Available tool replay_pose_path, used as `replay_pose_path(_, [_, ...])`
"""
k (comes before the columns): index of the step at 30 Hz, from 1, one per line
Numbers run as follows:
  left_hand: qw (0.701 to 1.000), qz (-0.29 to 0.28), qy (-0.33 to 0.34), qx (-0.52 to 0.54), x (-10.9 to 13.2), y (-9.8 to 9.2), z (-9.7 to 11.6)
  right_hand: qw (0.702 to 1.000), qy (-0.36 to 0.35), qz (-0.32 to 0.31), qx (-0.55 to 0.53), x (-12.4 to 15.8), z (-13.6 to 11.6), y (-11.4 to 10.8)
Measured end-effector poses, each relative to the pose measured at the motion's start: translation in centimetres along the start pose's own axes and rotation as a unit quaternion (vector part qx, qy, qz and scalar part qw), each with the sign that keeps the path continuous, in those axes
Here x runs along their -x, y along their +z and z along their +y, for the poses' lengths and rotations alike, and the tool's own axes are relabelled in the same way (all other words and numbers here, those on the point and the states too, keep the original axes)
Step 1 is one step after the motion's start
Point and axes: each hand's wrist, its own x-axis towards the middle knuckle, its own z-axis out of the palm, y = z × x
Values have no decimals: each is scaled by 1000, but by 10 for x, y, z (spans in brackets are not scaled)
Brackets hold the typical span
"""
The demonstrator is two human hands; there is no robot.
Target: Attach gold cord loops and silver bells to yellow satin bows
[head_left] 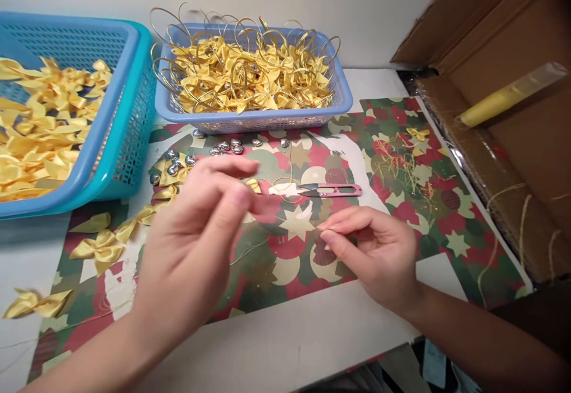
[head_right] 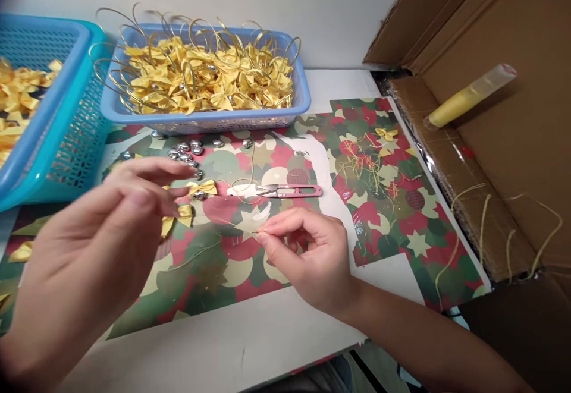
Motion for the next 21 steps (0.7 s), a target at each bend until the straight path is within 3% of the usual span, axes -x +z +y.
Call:
replay_pose_path(2, [990, -132, 36, -22, 1, 2, 3, 1000, -16, -9, 18, -1, 0, 0])
replay_pose_path(4, [966, -255, 23, -26, 3, 6, 2, 999, -22, -26, 17, -1, 0, -1])
replay_pose_path(7, [944, -329, -40, 12, 4, 12, -3, 999, -14, -49, 7, -1, 0, -1])
replay_pose_path(12, [938, -315, -123, 80, 9, 21, -15, 999, 16, -19, -27, -1, -1, 0])
replay_pose_path(17, [951, -242, -144, 125, 16, 28, -22, 999, 19, -9, -42, 0, -1, 2])
replay_pose_path(21, [953, -233, -142, 129, 19, 28, -26, 999, 9, -9, -34, 1, 0, 3])
